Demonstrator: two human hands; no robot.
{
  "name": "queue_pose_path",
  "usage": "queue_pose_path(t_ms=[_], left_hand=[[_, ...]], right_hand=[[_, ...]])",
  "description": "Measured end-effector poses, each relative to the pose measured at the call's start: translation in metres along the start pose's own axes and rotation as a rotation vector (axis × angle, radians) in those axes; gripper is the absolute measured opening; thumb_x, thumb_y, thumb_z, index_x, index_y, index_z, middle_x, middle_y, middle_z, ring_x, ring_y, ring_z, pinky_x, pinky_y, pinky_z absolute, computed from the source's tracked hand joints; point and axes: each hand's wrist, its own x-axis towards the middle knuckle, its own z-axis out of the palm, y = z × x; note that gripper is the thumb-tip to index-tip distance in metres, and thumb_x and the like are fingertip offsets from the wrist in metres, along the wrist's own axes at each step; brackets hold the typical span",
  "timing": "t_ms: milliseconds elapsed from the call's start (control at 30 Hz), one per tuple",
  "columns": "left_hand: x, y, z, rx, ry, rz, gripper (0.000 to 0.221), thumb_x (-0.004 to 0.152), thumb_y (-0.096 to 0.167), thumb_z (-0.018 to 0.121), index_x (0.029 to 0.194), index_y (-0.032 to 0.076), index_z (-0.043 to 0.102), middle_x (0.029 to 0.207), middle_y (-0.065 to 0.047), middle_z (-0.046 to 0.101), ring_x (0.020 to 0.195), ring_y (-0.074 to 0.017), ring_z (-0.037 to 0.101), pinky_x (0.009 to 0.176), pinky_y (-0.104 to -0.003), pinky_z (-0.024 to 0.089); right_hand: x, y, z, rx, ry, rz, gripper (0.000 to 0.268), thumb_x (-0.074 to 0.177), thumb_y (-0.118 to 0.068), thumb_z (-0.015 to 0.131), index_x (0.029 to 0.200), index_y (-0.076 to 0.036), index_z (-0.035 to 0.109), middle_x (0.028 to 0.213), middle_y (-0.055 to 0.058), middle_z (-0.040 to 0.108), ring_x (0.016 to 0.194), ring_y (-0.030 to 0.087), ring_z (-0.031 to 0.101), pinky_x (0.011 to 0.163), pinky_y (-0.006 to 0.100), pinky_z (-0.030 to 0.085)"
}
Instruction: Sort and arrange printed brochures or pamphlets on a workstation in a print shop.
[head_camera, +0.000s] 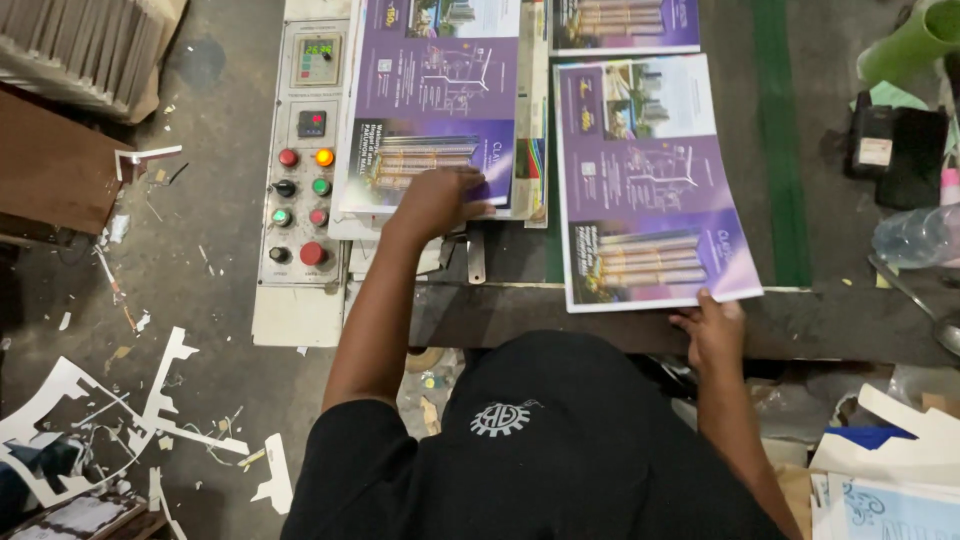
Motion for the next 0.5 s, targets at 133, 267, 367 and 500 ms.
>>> queue_pose_path(t_ms=[133, 267, 367, 500], left_hand=[[-0.002, -0.011, 0.017, -0.075, 0.265, 0.088, 0.017, 0.099, 0.023, 0.068, 0.098, 0.011, 0.08, 0.08, -0.011, 0.077, 0.067, -0.0282, 0.071, 0.064, -0.044, 0.056], [-0.004, 0.002, 0.021, 0.042, 0.36, -0.02, 0.02, 0.105, 0.02, 0.064, 0.094, 0.009, 0.076, 0.075, -0.012, 0.073, 0.055, -0.0257, 0.067, 0.051, -0.043, 0.051], [-0.009, 0.006, 0.018, 0.052, 0.6, 0.03, 0.018, 0.098, 0.02, 0.071, 0.084, 0.01, 0.074, 0.074, -0.011, 0.072, 0.054, -0.0267, 0.065, 0.051, -0.042, 0.048], [-0.016, 0.015, -0.008, -0.065, 0.667, -0.093, 0.026, 0.091, 0.027, 0.081, 0.077, 0.008, 0.071, 0.066, -0.01, 0.069, 0.054, -0.0234, 0.064, 0.05, -0.039, 0.046]], right_hand=[[0.002, -0.014, 0.041, -0.116, -0.065, 0.048, 0.027, 0.107, -0.016, 0.054, 0.127, 0.002, 0.054, 0.106, 0.014, 0.07, 0.083, 0.022, 0.072, 0.061, 0.031, 0.058], [0.029, -0.022, 0.066, -0.193, -0.088, 0.059, 0.028, 0.108, -0.017, 0.052, 0.126, 0.005, 0.052, 0.106, 0.017, 0.07, 0.084, 0.024, 0.074, 0.06, 0.031, 0.058], [0.045, -0.029, 0.074, -0.239, -0.115, 0.042, 0.03, 0.109, -0.018, 0.05, 0.126, 0.005, 0.052, 0.107, 0.019, 0.071, 0.085, 0.025, 0.074, 0.06, 0.031, 0.058], [0.04, -0.044, 0.073, -0.292, -0.134, 0.093, 0.036, 0.11, -0.022, 0.048, 0.137, 0.002, 0.049, 0.11, 0.018, 0.073, 0.088, 0.025, 0.073, 0.064, 0.033, 0.058]])
